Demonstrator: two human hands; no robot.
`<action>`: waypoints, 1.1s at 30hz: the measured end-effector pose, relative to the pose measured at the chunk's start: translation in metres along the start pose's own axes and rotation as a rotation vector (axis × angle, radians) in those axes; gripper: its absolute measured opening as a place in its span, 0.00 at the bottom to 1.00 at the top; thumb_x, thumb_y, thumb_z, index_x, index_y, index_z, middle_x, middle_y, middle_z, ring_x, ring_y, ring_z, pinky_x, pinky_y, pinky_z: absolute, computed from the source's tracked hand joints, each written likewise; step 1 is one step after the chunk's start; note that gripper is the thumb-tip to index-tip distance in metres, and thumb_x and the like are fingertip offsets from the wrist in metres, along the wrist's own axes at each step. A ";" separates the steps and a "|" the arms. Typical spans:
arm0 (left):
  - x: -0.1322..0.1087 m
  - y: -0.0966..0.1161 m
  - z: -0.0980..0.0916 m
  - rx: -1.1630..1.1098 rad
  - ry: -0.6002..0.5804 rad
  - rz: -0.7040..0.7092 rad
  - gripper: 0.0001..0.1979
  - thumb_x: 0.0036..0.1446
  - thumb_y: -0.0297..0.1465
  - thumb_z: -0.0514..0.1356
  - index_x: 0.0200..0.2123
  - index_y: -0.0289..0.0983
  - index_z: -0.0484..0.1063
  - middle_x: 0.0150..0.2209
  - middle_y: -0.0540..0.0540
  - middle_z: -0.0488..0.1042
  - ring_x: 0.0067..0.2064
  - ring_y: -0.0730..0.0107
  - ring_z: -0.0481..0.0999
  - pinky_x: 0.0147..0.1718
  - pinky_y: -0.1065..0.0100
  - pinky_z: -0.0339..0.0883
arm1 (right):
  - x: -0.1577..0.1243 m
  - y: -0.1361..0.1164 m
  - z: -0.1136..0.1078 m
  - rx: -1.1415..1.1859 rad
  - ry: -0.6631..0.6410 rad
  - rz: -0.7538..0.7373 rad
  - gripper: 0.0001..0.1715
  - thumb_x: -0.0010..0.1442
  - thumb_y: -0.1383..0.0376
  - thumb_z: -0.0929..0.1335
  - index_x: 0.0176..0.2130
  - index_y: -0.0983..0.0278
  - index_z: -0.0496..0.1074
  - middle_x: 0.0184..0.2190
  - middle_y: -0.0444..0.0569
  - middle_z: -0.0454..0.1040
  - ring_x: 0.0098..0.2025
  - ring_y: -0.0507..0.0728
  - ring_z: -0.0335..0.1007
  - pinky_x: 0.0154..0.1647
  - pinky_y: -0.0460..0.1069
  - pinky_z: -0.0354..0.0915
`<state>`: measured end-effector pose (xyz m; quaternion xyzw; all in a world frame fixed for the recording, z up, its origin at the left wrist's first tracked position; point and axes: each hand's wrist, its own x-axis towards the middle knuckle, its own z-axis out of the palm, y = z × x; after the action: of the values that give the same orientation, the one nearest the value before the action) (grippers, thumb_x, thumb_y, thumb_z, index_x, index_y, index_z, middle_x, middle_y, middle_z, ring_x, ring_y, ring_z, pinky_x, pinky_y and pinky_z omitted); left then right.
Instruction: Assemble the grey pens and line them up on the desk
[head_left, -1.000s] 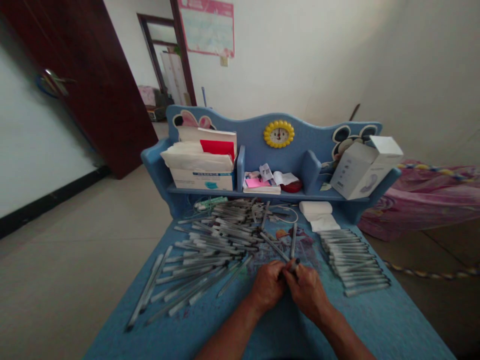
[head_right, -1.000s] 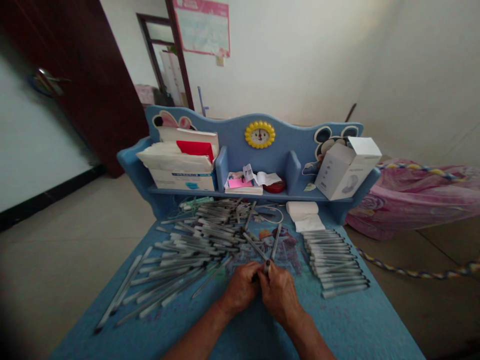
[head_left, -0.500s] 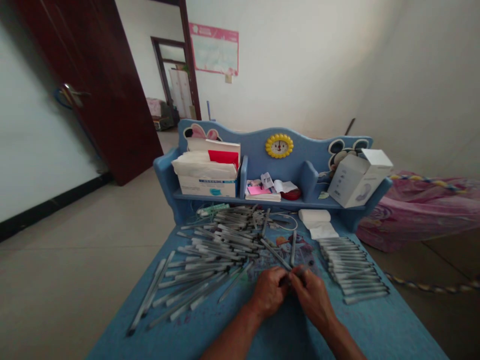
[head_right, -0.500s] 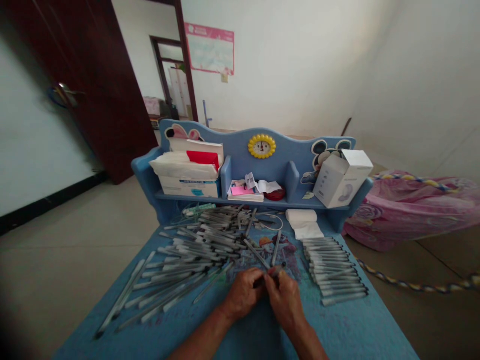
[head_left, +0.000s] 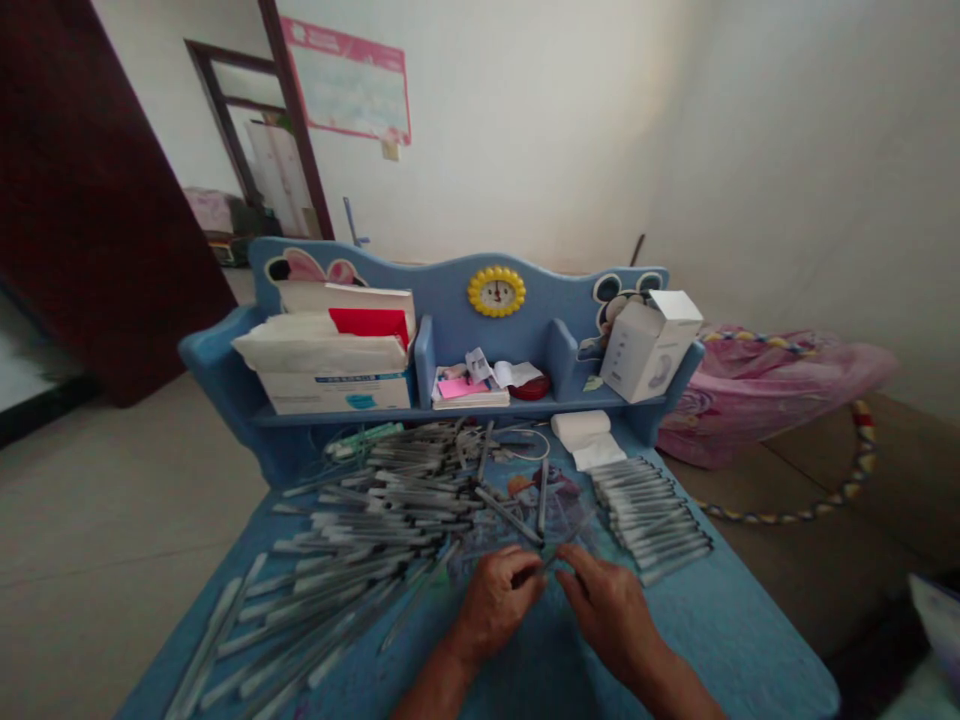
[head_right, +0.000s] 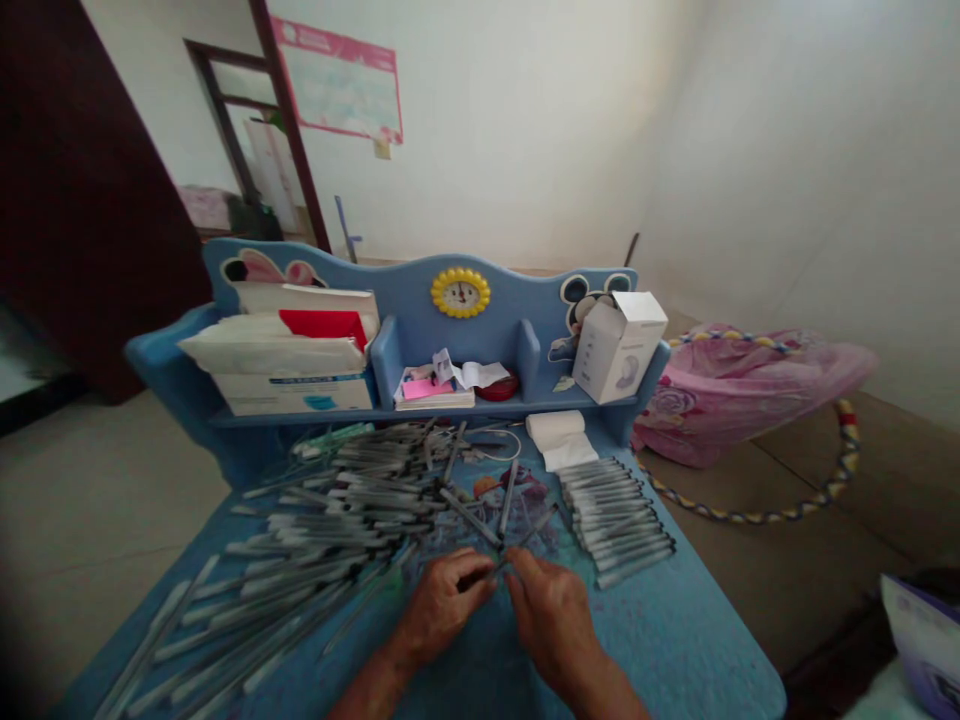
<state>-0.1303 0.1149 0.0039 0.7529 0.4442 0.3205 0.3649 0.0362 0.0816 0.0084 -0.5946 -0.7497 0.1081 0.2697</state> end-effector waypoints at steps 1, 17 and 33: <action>0.000 0.000 0.000 -0.011 -0.019 0.012 0.06 0.50 0.27 0.56 0.22 0.35 0.69 0.23 0.51 0.64 0.28 0.72 0.65 0.28 0.73 0.56 | 0.001 -0.002 -0.002 -0.107 -0.027 -0.069 0.16 0.57 0.70 0.61 0.44 0.60 0.69 0.29 0.47 0.76 0.29 0.55 0.72 0.29 0.46 0.60; -0.001 0.002 -0.002 -0.044 -0.025 -0.046 0.11 0.52 0.36 0.57 0.31 0.36 0.75 0.27 0.49 0.72 0.29 0.71 0.69 0.29 0.73 0.62 | 0.057 0.060 -0.073 -0.631 -0.227 0.042 0.15 0.61 0.70 0.57 0.39 0.62 0.69 0.32 0.51 0.76 0.33 0.55 0.72 0.28 0.46 0.53; -0.001 0.000 -0.001 0.029 -0.042 -0.005 0.08 0.52 0.32 0.57 0.29 0.35 0.75 0.25 0.49 0.71 0.29 0.72 0.69 0.28 0.73 0.60 | 0.095 0.107 -0.077 -0.721 -0.388 0.105 0.16 0.61 0.70 0.57 0.40 0.64 0.71 0.34 0.56 0.77 0.37 0.59 0.73 0.32 0.48 0.59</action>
<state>-0.1318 0.1148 0.0041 0.7636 0.4429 0.2970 0.3640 0.1530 0.1889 0.0472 -0.6569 -0.7452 -0.0378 -0.1081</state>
